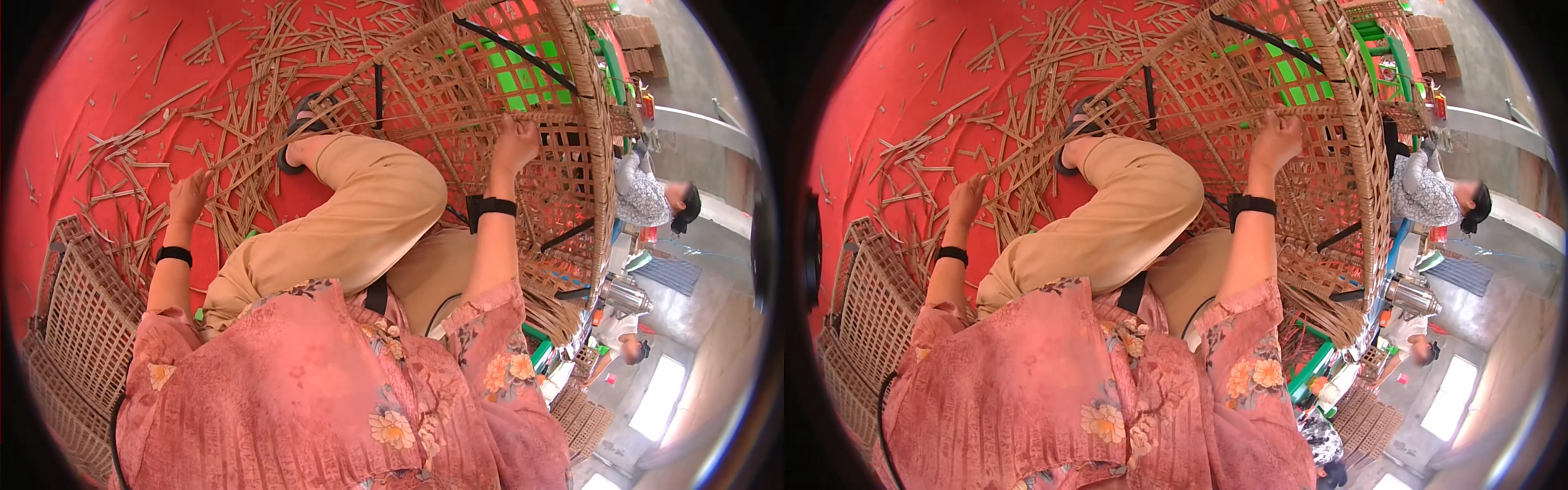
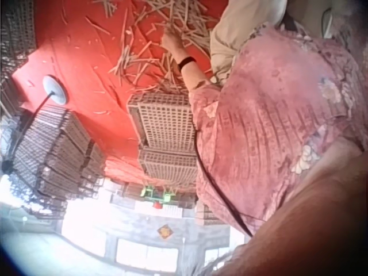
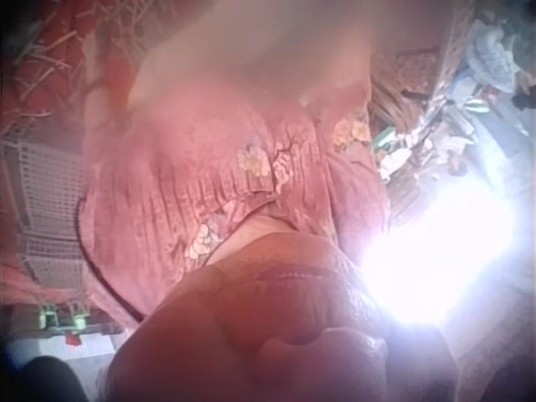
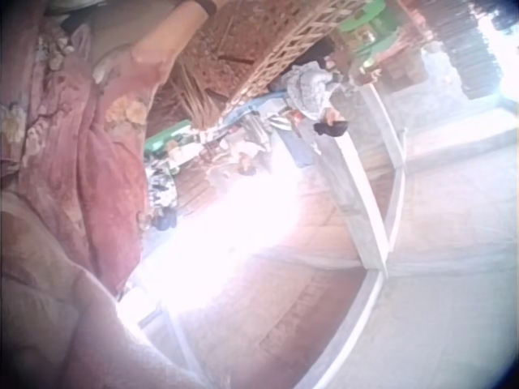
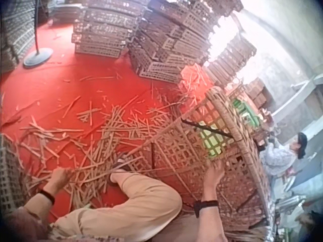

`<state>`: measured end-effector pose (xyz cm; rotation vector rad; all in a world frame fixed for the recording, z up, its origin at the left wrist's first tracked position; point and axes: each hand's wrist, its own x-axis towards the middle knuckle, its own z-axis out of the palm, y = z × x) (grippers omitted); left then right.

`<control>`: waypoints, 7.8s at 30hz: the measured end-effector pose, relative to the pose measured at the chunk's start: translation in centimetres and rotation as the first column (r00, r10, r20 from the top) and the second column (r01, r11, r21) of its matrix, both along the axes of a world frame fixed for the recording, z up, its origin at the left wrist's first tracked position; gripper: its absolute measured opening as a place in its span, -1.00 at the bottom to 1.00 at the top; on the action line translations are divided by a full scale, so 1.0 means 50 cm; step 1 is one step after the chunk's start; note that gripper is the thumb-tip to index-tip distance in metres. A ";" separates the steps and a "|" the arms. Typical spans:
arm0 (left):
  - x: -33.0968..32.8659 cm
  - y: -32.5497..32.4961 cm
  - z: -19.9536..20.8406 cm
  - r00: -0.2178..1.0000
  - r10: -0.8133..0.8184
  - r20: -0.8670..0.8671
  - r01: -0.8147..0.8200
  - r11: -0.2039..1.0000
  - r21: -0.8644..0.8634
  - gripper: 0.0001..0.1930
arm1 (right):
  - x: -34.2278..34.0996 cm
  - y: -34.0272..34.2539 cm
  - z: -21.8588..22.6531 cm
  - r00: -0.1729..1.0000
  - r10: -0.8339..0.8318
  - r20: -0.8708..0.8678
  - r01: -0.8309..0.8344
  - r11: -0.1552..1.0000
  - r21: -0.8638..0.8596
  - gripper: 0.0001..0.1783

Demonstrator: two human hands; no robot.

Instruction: The recorder is weaving bamboo or wood strips around a large circular furniture frame, specifically attaching outer decorative trim.

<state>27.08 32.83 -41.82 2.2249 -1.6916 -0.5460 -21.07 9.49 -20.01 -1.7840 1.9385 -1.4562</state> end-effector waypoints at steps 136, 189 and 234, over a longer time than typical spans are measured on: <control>-0.774 -0.573 0.368 0.632 -0.746 -0.210 0.431 0.564 -0.704 -0.72 | -0.051 0.016 -0.004 0.977 0.085 0.195 -0.128 0.967 0.219 -0.76; -0.686 -0.591 0.416 0.484 -0.862 0.147 0.821 0.390 -0.417 -0.71 | 0.021 0.030 -0.042 0.999 0.019 0.026 -0.021 0.998 0.058 -0.49; 0.060 0.018 0.033 0.955 0.236 0.179 -0.265 0.952 0.154 -0.63 | 0.089 0.032 -0.001 0.955 -0.229 -0.189 0.254 0.960 0.122 -0.77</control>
